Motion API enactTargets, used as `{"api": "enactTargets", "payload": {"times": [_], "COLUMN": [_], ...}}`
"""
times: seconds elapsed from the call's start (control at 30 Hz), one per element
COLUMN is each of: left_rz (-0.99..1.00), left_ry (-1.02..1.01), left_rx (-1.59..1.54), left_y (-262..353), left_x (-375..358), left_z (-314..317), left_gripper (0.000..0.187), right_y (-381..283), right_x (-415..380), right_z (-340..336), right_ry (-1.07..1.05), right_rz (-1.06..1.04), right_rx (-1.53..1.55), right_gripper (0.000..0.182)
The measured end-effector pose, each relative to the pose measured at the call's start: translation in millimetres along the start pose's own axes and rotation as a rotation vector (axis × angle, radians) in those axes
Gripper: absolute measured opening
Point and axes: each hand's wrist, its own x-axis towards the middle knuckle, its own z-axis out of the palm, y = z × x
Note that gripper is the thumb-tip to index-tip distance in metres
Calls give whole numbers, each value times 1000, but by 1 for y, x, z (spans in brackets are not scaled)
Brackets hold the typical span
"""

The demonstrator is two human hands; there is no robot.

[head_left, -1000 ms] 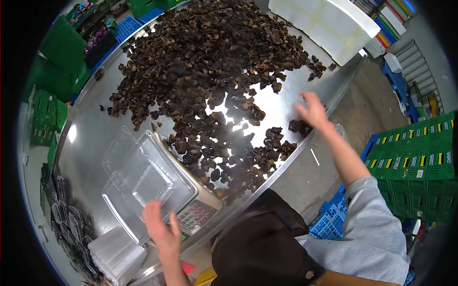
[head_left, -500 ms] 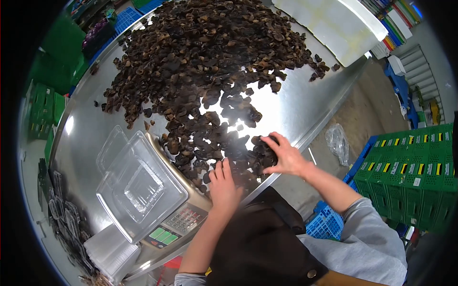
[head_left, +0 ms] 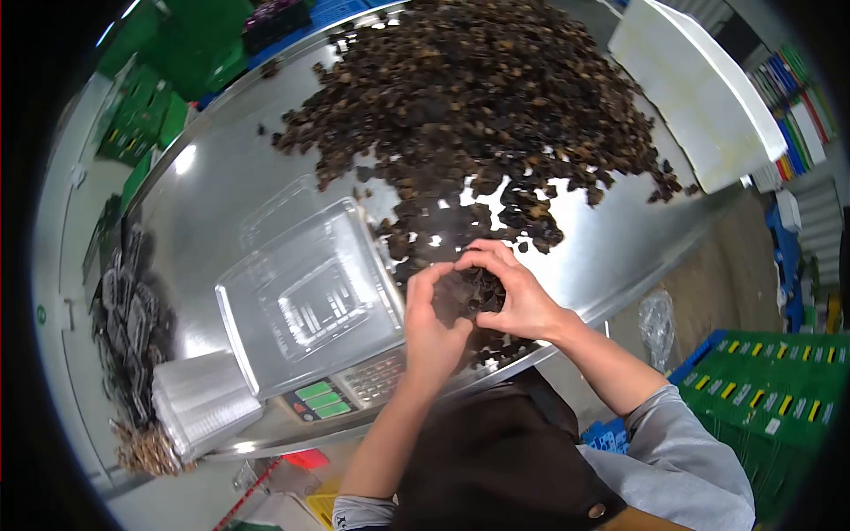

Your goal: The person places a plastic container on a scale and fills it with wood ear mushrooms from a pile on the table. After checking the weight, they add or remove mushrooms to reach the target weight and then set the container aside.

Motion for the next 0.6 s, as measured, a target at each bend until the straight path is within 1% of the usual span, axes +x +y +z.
{"api": "enactTargets", "payload": {"times": [0.03,0.07,0.1,0.17,0.23,0.27,0.3,0.37,0.4,0.43,0.47,0.53,0.6], "left_rz": [13,-20,51,123,90,78,85,4,-59,-83,-86,-96,-75], "left_ry": [30,85,145,272,356,387,395,319,234,156,139,129,148], "left_rx": [-40,-49,-26,13,-101,-41,-35,284,418,577,588,586,733], "left_y": [9,24,26,27,19,11,-3,-38,-44,-49,-43,-31,-27], "left_x": [0,1,1,3,3,3,3,0,-2,-7,-9,-16,-24], "left_z": [-17,-36,-58,-99,-135,-150,-163,-182,-184,-183,-180,-173,-166], "left_gripper": [62,60,60,62,63,64,64,65,65,66,67,68,75], "right_y": [-14,-27,-43,-60,-76,-84,-84,-65,-64,-62,-62,-68,-81], "right_x": [12,26,43,76,104,113,121,133,135,135,133,129,124], "right_z": [5,16,27,61,97,109,121,142,145,146,144,133,119], "right_ry": [-8,-11,-28,-58,-112,-183,-204,-216,-221,-325,-429,-466,-509], "right_rz": [-86,-148,-242,-360,-389,-362,-377,-507,-518,-459,-394,-368,-319], "right_rx": [4,36,45,88,89,92,19,-224,-229,-358,-489,-481,-475], "right_gripper": [62,63,66,67,67,67,68,71,71,73,76,79,83]}}
